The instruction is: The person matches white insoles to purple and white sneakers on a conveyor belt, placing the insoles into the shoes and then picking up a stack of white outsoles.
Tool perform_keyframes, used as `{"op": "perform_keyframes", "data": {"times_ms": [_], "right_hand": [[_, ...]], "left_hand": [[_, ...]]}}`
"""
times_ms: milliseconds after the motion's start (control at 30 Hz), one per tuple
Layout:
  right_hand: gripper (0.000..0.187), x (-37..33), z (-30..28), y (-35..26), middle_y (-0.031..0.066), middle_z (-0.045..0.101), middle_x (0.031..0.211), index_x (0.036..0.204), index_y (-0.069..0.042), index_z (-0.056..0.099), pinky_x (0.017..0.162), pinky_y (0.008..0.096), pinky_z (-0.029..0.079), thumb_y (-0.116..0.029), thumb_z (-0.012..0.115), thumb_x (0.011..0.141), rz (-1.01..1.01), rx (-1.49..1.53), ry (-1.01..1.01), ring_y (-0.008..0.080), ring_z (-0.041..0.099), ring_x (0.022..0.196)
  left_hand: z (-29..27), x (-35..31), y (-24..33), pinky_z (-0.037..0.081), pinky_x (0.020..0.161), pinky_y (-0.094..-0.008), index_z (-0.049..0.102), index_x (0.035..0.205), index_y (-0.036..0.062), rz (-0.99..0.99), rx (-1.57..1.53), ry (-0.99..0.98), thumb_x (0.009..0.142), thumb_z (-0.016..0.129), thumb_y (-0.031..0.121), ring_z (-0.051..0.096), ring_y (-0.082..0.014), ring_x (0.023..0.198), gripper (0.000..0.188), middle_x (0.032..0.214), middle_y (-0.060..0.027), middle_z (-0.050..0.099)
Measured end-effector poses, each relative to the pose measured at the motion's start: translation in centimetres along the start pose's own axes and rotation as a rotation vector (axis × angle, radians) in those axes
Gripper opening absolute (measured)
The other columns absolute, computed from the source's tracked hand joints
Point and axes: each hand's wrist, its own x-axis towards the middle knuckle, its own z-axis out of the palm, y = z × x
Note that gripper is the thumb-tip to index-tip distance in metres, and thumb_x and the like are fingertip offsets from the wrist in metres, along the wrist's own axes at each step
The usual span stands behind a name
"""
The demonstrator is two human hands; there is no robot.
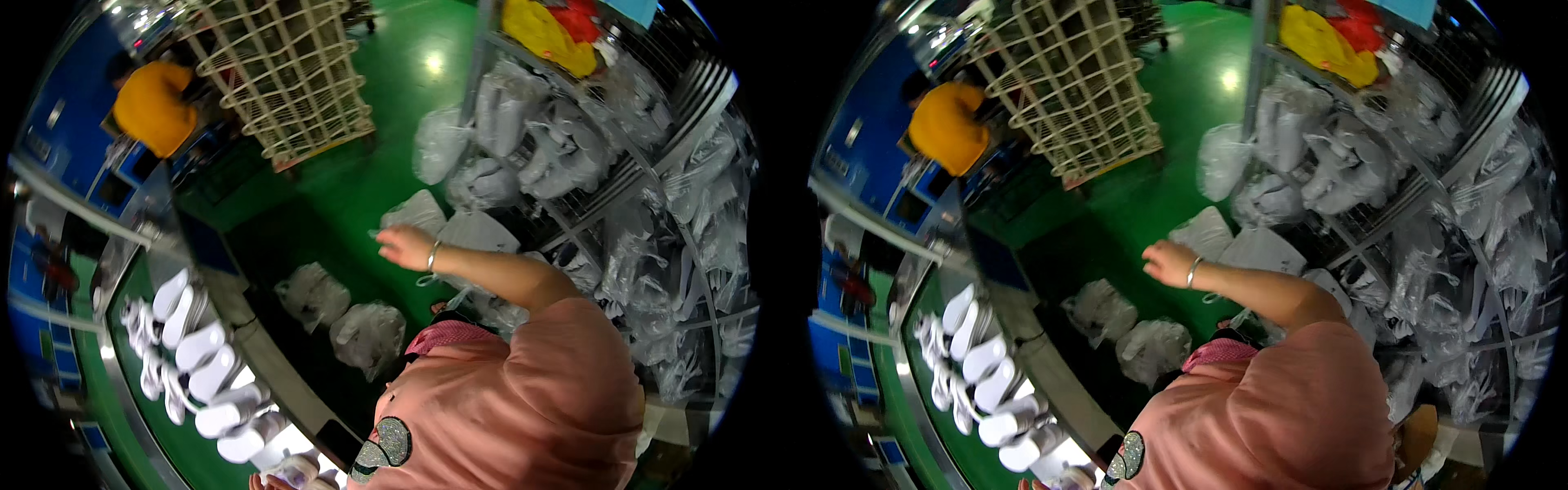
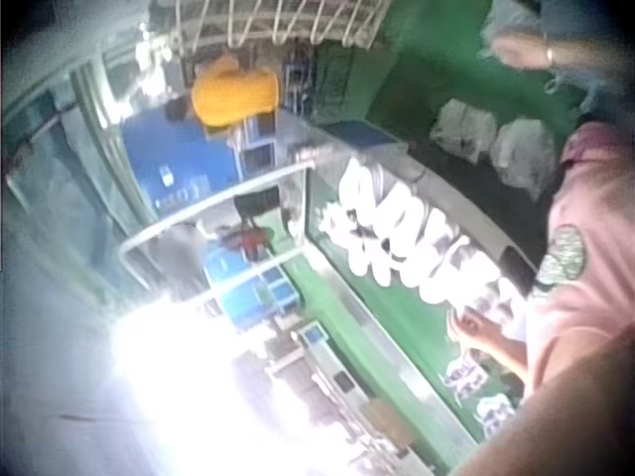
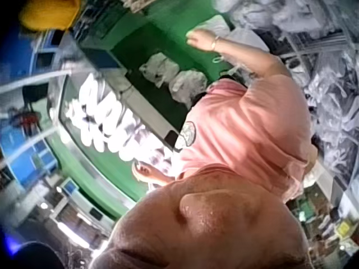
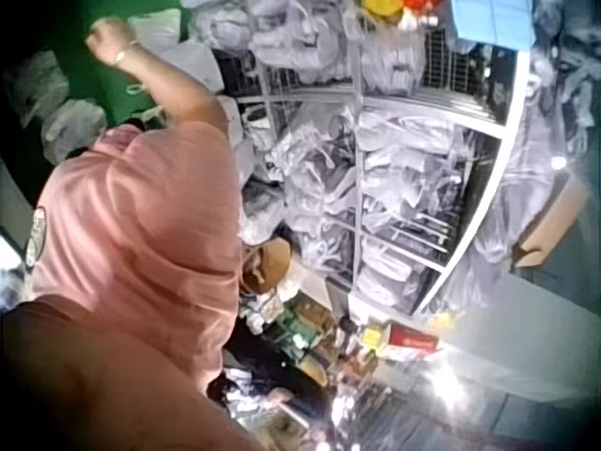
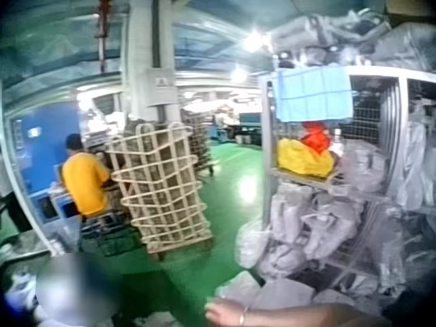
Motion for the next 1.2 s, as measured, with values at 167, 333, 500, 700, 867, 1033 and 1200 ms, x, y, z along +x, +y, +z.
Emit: {"op": "perform_keyframes", "data": {"times_ms": [167, 333, 500, 700, 867, 1033, 1200], "right_hand": [[0.018, -1.4, -14.8, 13.6, 0.0134, 0.059, 0.084, 0.09, -0.007, 0.057, 0.07, 0.0382, 0.044, -0.02, 0.053, 0.077, 0.359, -0.071, 0.152, 0.0308, 0.056, 0.08], [0.013, -3.8, -24.7, 21.2, 0.0124, 0.058, 0.08, 0.086, -0.008, 0.057, 0.066, 0.0387, 0.045, -0.014, 0.052, 0.076, 0.301, -0.333, 0.621, 0.0313, 0.055, 0.075], [0.016, -7.8, -31.9, 28.7, 0.0122, 0.059, 0.086, 0.089, -0.012, 0.058, 0.074, 0.0417, 0.042, -0.02, 0.054, 0.076, 0.628, -0.768, 0.561, 0.0316, 0.055, 0.081], [0.018, -7.6, -33.1, 35.3, 0.013, 0.058, 0.092, 0.089, -0.015, 0.058, 0.075, 0.0462, 0.041, -0.028, 0.051, 0.079, 0.589, -1.027, 0.569, 0.0334, 0.054, 0.086], [0.019, -7.5, -35.2, 36.4, 0.0148, 0.058, 0.092, 0.094, -0.013, 0.058, 0.072, 0.0441, 0.043, -0.024, 0.05, 0.081, 0.585, -1.068, 0.229, 0.0332, 0.055, 0.083], [0.018, -7.8, -32.6, 19.7, 0.0124, 0.058, 0.083, 0.091, -0.008, 0.054, 0.055, 0.0394, 0.046, -0.016, 0.052, 0.075, 0.383, -0.8, 0.477, 0.0271, 0.058, 0.069], [0.024, -10.8, -24.6, 9.8, 0.0085, 0.058, 0.093, 0.093, -0.006, 0.057, 0.065, 0.0365, 0.045, -0.02, 0.058, 0.073, -0.305, -0.088, 0.311, 0.0242, 0.057, 0.078]], "left_hand": [[9.7, -1.4, 9.2, 0.048, 0.06, -0.0288, 0.058, 0.097, 0.0009, 0.086, -0.045, -0.204, 0.078, 0.059, 0.007, 0.058, -0.0226, 0.075, 0.02, 0.094, -0.0137, 0.059], [15.2, 0.4, 20.4, 0.048, 0.06, -0.0289, 0.06, 0.095, 0.0008, 0.31, -0.148, -0.318, 0.078, 0.056, 0.003, 0.059, -0.0232, 0.078, 0.018, 0.092, -0.0137, 0.059], [18.8, 1.7, 24.6, 0.041, 0.055, -0.0273, 0.054, 0.102, -0.0007, 0.43, -0.175, -0.475, 0.08, 0.052, 0.002, 0.051, -0.0187, 0.067, 0.022, 0.101, -0.0118, 0.055], [20.8, 0.4, 31.4, 0.043, 0.056, -0.0256, 0.055, 0.101, 0.0004, 0.534, -0.337, -0.489, 0.08, 0.053, 0.002, 0.05, -0.0165, 0.067, 0.021, 0.102, -0.0115, 0.054], [22.0, -0.9, 34.4, 0.044, 0.059, -0.025, 0.055, 0.1, 0.0005, 0.568, -0.43, -0.546, 0.08, 0.054, 0.005, 0.052, -0.0169, 0.068, 0.021, 0.1, -0.0119, 0.055], [23.2, -3.8, 38.9, 0.044, 0.066, -0.0246, 0.054, 0.098, -0.0024, 0.213, -0.887, -0.984, 0.084, 0.051, 0.011, 0.055, -0.0145, 0.074, 0.019, 0.093, -0.0095, 0.056], [26.7, -10.1, 43.3, 0.041, 0.081, -0.0373, 0.028, 0.127, 0.0001, -0.539, -1.246, -2.107, 0.077, 0.043, 0.062, 0.051, -0.0271, 0.098, 0.08, 0.11, -0.0137, 0.052]]}}
